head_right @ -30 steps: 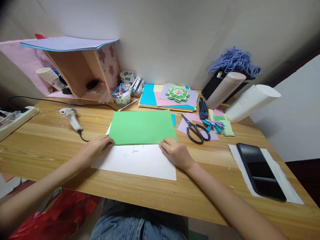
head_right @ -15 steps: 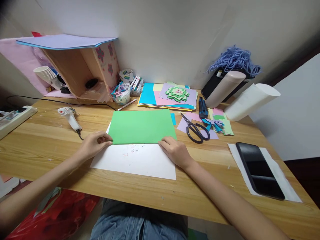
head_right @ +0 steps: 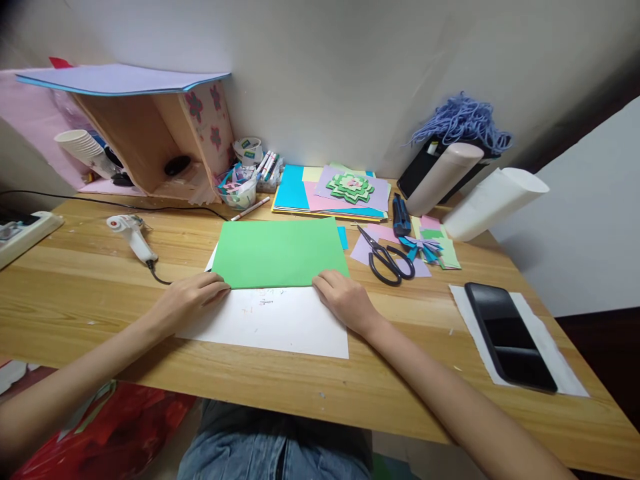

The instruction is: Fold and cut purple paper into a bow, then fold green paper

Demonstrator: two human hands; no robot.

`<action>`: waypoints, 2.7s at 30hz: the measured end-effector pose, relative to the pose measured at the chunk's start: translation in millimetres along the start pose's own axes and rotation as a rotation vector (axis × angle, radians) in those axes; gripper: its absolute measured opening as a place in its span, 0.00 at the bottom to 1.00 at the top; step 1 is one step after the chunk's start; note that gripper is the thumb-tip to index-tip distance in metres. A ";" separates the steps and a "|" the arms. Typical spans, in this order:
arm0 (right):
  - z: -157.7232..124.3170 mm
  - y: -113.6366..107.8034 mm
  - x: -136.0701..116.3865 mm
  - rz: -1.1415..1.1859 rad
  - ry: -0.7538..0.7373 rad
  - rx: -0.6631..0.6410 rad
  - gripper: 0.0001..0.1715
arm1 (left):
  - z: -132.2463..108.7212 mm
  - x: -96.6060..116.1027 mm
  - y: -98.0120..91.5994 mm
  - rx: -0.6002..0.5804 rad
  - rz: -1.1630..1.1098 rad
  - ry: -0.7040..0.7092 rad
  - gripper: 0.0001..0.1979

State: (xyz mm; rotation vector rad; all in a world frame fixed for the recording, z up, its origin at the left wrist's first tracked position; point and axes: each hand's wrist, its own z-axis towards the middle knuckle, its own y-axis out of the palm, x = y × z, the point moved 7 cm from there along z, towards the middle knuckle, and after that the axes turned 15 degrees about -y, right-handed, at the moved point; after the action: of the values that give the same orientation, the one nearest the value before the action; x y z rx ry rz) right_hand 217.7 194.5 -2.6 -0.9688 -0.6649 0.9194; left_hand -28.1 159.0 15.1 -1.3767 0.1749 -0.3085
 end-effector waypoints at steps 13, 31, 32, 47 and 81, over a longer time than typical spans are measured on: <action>3.3 8.8 29.9 0.588 0.241 0.073 0.08 | -0.3 -0.6 10.2 -0.031 0.109 0.101 0.12; -2.6 -2.5 9.7 0.313 -0.020 0.101 0.08 | -14.5 19.1 8.8 0.043 0.300 0.101 0.09; -2.8 -2.8 6.7 0.262 -0.050 0.095 0.08 | -15.9 22.9 9.9 0.045 0.330 0.108 0.11; 2.9 -8.4 -16.9 -0.090 -0.253 -0.015 0.15 | -8.9 47.4 15.0 0.080 0.274 0.093 0.12; 14.2 -0.6 -20.4 -0.031 -0.266 -0.083 0.17 | 12.5 72.3 21.5 0.021 0.143 0.128 0.13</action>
State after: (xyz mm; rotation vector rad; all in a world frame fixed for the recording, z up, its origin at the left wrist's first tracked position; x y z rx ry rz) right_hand 196.9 182.0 2.5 -0.9148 -0.9465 1.0094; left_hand 46.6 151.3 0.4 -1.3167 0.3738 -0.2784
